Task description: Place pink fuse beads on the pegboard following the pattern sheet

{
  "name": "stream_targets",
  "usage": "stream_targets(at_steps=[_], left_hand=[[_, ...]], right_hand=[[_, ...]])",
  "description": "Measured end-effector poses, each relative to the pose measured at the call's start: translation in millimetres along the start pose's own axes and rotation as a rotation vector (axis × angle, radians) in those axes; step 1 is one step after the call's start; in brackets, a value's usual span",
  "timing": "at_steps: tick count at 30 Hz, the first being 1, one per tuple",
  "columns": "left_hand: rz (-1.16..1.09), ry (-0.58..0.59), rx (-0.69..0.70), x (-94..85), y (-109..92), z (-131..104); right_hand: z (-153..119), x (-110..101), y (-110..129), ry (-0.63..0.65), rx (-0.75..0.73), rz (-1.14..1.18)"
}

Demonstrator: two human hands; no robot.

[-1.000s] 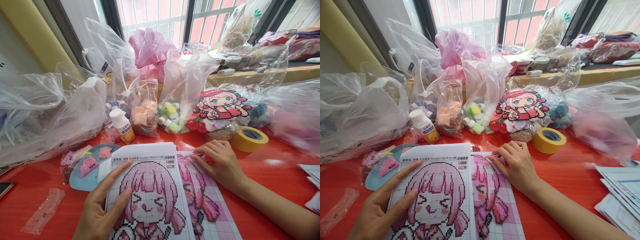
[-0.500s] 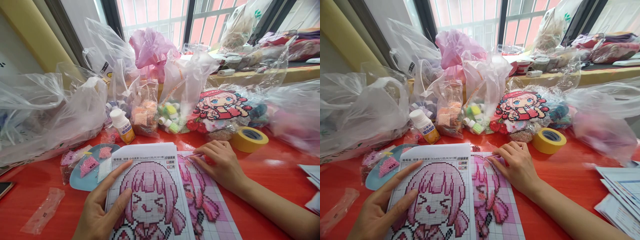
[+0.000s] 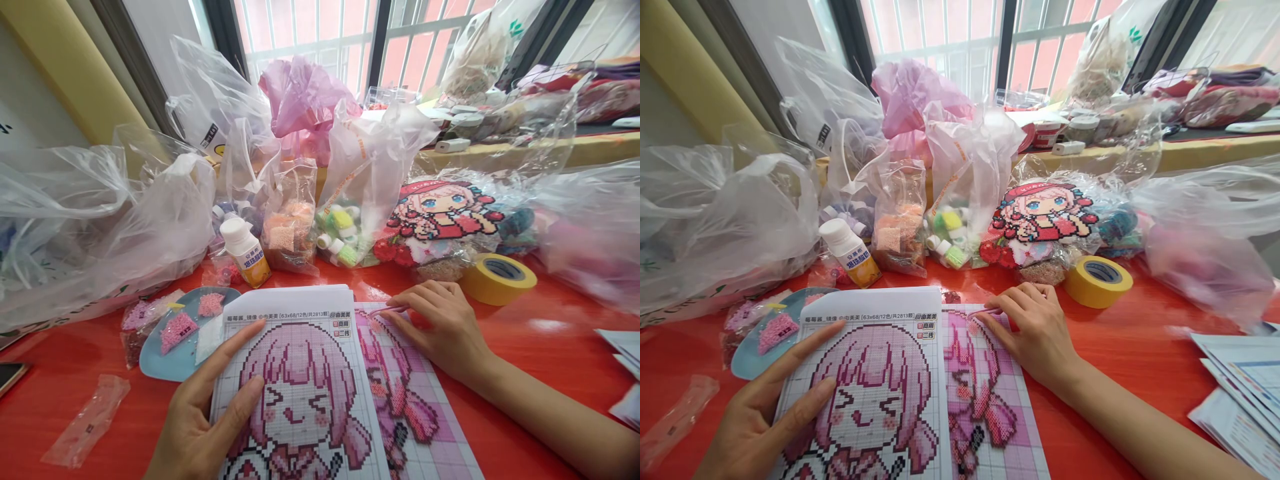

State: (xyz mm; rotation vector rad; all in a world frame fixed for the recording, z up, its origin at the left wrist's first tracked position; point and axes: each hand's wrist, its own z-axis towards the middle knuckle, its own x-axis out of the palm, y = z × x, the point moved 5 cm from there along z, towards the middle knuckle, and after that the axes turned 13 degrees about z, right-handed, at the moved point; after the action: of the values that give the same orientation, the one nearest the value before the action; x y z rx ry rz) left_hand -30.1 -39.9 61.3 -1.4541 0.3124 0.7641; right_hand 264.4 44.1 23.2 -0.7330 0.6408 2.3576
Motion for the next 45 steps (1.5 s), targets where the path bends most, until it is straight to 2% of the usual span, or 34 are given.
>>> stream_targets(at_steps=[20,45], left_hand=[[0.02,-0.01,0.02,-0.2,-0.4,1.4],[-0.017,0.014,-0.02,-0.2,0.5,0.7]], right_hand=[[0.8,0.4,-0.3,0.002,-0.009,0.009],[1.3,-0.5,2.2,-0.013,-0.021,-0.001]])
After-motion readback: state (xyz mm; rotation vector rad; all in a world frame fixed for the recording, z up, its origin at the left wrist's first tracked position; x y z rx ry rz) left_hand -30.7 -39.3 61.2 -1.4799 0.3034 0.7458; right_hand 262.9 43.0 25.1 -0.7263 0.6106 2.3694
